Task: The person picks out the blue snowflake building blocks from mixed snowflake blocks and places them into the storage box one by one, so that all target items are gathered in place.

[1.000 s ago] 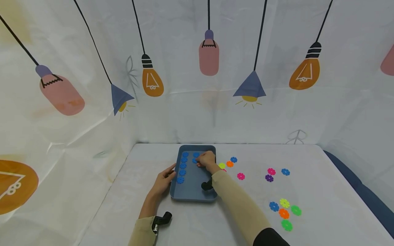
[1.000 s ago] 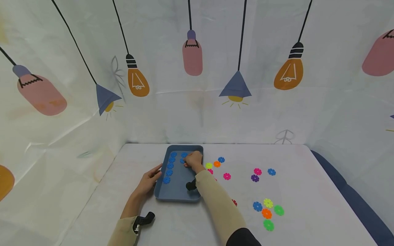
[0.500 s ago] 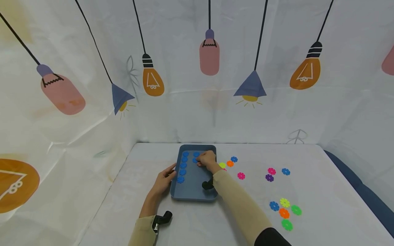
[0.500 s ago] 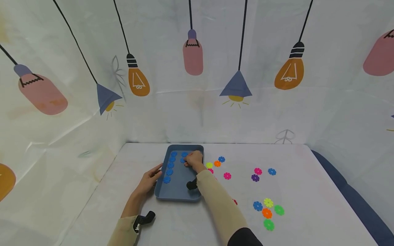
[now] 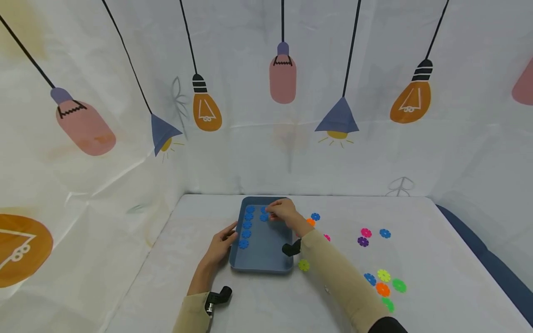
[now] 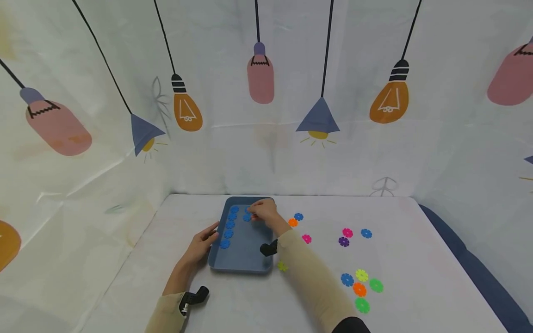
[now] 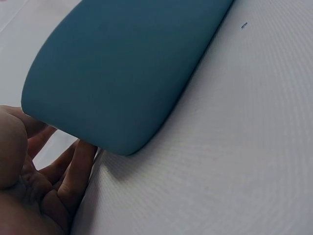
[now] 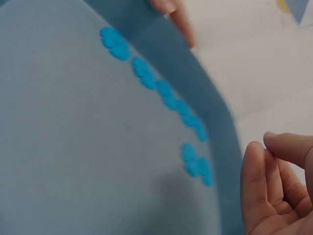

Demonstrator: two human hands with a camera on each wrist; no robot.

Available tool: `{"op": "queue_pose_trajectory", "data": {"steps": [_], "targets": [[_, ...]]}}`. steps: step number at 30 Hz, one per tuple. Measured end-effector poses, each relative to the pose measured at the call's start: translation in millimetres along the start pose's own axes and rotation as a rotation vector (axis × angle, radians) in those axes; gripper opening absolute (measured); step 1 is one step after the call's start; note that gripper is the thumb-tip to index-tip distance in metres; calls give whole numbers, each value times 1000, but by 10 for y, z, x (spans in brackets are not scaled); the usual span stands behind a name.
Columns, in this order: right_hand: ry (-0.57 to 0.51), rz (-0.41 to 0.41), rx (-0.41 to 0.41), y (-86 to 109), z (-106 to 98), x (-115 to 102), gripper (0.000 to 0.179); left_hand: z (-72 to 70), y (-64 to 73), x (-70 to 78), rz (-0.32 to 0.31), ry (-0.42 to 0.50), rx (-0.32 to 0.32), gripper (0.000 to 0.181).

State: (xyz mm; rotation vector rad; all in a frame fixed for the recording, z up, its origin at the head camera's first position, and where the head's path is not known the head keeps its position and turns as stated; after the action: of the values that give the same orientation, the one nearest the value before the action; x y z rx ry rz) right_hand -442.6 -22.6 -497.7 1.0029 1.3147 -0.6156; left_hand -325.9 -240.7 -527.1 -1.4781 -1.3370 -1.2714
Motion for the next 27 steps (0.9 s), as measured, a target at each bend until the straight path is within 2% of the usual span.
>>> {"op": "queue_pose_trajectory", "data": {"steps": [2, 9, 12, 20, 27], "targets": [[9, -18, -20, 83, -58, -100, 21, -23, -46, -82, 11, -3, 20, 47], [82, -57, -48, 444, -247, -348, 22, -57, -54, -79, -29, -33, 31, 47], [118, -62, -51, 628, -317, -396, 21, -75, -86, -220, -29, -37, 56, 47], [258, -65, -50, 1132, -667, -384, 23, -59, -82, -248, -28, -37, 59, 48], [344, -76, -41, 1582, -1085, -244, 26, -23, -107, -212, -36, -38, 38, 48]]}}
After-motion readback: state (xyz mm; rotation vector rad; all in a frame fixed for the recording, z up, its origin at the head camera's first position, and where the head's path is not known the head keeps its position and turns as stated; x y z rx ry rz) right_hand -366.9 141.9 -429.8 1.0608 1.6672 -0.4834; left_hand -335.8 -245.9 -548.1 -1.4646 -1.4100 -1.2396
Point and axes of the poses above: each hand's wrist, its own y-axis away from the middle knuckle, its own z-axis out of the palm, x = y × z, the point moved 6 cm from there along -y, towards the middle knuckle, and after that the axes turned 12 degrees about -x, right-handed, at the moved point
